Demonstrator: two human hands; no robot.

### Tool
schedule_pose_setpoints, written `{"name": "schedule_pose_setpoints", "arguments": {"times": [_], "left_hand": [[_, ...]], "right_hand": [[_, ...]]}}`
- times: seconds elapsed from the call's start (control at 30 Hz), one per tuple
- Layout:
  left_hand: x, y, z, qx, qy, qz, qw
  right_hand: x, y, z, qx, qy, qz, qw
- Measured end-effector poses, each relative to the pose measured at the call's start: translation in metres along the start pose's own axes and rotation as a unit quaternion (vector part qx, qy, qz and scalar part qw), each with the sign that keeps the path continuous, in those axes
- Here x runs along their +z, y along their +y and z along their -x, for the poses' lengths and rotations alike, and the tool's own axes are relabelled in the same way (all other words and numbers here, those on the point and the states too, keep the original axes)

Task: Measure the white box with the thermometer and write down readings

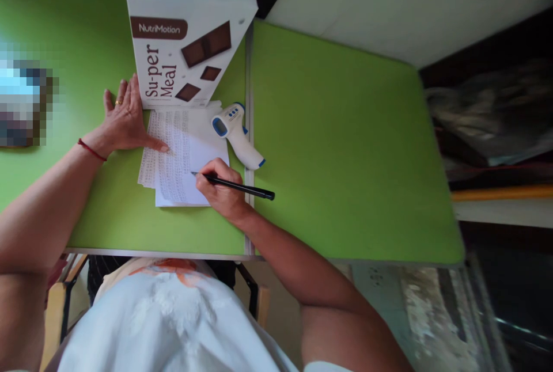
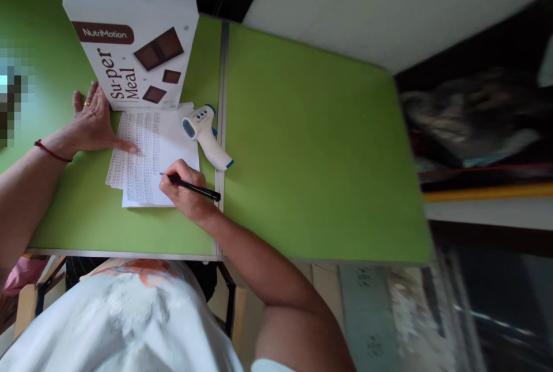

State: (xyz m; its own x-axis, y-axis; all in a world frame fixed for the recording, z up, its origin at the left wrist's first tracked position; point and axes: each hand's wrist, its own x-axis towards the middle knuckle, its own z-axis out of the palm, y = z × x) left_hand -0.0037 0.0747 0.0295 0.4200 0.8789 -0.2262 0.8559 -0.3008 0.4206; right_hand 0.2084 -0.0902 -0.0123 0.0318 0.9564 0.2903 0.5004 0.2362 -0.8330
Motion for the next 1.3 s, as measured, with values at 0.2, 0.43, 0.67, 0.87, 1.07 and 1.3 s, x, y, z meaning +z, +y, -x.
{"name": "schedule_pose_setpoints", "arguments": {"times": [0.2,0.43,0.67,0.87,1.07,1.3], "left_hand": [[-0.002,0.002,0.002,0.004,0.0,-0.005,1.0],[-0.002,0.001,0.0,-0.008,-0.013,-0.02,1.0],[-0.003,0.004,0.002,-0.006,-0.01,-0.016,1.0],[0.004,-0.005,-0.003,0.012,-0.005,-0.007,1.0],[0.012,-0.02,-0.012,0.047,0.036,0.049,0.997],[0.018,-0.033,-0.018,0.061,0.063,0.083,0.993]], "right_hand": [[-0.001,-0.001,-0.001,-0.006,-0.009,0.005,1.0],[0.0,0.003,0.0,-0.007,0.006,-0.014,1.0],[0.0,0.0,0.0,0.0,-0.003,-0.012,1.0],[-0.001,-0.002,-0.001,-0.004,-0.005,-0.016,1.0],[0.0,0.0,0.0,0.006,-0.01,-0.014,1.0],[-0.002,0.003,0.0,-0.024,0.007,0.004,1.0]]}}
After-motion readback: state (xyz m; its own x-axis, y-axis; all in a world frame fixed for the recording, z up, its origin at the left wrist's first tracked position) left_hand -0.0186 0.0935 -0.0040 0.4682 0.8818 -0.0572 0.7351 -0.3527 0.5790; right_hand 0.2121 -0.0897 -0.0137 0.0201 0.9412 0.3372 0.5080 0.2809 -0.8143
